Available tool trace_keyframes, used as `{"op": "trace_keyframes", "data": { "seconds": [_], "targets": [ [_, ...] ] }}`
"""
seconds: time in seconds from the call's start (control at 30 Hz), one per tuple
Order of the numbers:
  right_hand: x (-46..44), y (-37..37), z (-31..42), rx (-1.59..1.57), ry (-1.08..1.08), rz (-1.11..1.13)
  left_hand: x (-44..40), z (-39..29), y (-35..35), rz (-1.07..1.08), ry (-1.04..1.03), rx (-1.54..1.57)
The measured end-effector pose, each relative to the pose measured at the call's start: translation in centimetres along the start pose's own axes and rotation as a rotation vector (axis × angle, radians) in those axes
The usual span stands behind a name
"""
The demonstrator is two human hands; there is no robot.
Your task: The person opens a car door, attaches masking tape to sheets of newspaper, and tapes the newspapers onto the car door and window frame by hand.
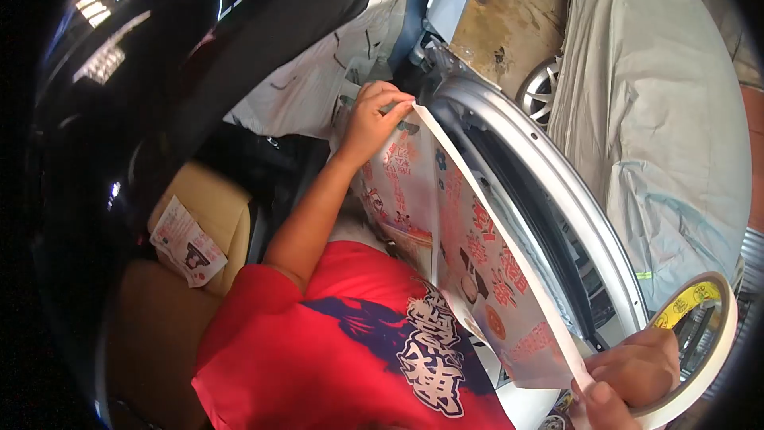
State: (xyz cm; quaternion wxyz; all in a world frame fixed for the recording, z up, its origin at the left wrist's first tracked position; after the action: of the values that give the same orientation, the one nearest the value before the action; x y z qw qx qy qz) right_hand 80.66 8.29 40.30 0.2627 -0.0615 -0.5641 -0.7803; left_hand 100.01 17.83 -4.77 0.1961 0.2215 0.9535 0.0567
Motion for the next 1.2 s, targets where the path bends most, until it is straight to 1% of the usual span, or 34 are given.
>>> {"op": "trace_keyframes", "data": {
  "seconds": [0.07, 0.1, 0.17, 0.2, 0.23, 0.27, 0.3, 0.4, 0.47, 0.5, 0.57, 0.67, 0.7, 0.8, 0.87, 0.9, 1.0, 1.03, 1.1, 1.2],
  "targets": [
    [-0.4, -1.1, -0.6, 0.042, 0.131, -0.081, -0.1, -0.1, 0.2, -0.032, 0.015, 0.014],
    [-0.6, -0.6, -0.6, 0.101, 0.127, -0.008, -0.3, -0.4, 0.4, -0.010, 0.044, 0.031],
    [0.1, -1.7, -0.9, 0.090, 0.104, 0.004, 0.5, -0.2, 0.0, 0.027, 0.101, 0.075],
    [0.7, -1.8, -1.1, 0.081, 0.093, 0.006, 0.3, -0.2, -0.1, 0.054, 0.086, 0.053],
    [3.2, -3.1, -2.2, 0.137, 0.017, -0.038, 0.0, 0.2, -0.3, 0.080, 0.069, 0.031],
    [4.1, -3.6, -2.7, 0.130, 0.012, -0.068, 0.0, 0.4, -0.6, 0.104, 0.052, 0.010],
    [4.7, -4.1, -2.9, 0.124, 0.007, -0.102, 0.0, 0.2, -0.9, 0.084, 0.023, 0.047],
    [6.2, -5.8, -2.7, 0.142, -0.033, -0.147, 0.9, 0.8, -1.1, 0.081, -0.007, 0.004],
    [7.3, -7.0, -2.3, 0.144, -0.060, -0.196, 1.2, 1.1, -1.4, 0.059, -0.067, -0.046],
    [7.4, -7.1, -2.3, 0.140, -0.034, -0.201, 1.3, 1.3, -1.5, 0.051, -0.080, -0.060],
    [9.3, -7.6, -2.9, 0.161, -0.113, -0.267, 1.0, 1.8, -1.7, 0.041, -0.080, -0.067],
    [10.1, -8.4, -3.0, 0.101, -0.167, -0.337, 0.6, 1.4, -1.7, 0.077, -0.090, -0.177],
    [10.2, -8.5, -3.0, 0.111, -0.162, -0.344, 0.8, 0.9, -1.4, 0.075, -0.164, -0.269],
    [10.3, -9.4, -2.6, 0.131, -0.111, -0.387, 0.4, 2.6, -2.4, 0.085, -0.168, -0.309],
    [8.7, -9.3, -1.9, 0.116, -0.022, -0.379, 0.2, 3.7, -2.7, 0.103, -0.144, -0.285],
    [8.3, -9.5, -1.1, 0.102, -0.067, -0.391, 0.1, 3.9, -2.6, 0.113, -0.132, -0.274],
    [9.1, -9.1, -1.8, 0.136, -0.038, -0.426, -0.4, 3.8, -2.4, 0.113, -0.125, -0.297],
    [8.3, -9.1, -1.5, 0.217, -0.030, -0.438, -0.6, 3.0, -1.8, 0.136, -0.175, -0.311],
    [8.4, -9.4, -1.5, 0.192, -0.022, -0.468, -0.6, 1.7, -0.5, 0.180, -0.277, -0.340],
    [8.8, -9.4, -1.5, 0.174, -0.050, -0.518, -0.5, 1.6, -0.3, 0.204, -0.192, -0.181]
  ]
}}
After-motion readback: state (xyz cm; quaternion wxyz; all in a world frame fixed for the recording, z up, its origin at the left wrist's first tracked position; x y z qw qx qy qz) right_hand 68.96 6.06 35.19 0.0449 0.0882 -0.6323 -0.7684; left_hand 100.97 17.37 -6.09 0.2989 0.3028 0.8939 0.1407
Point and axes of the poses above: each hand's wrist, its own x-axis away from the middle knuckle, its own y-axis out of the back of the hand, z = x × y, the point moved 1 cm from there along -x, towards the middle knuckle, and after that the axes turned 15 degrees about z, right-handed, at the moved point
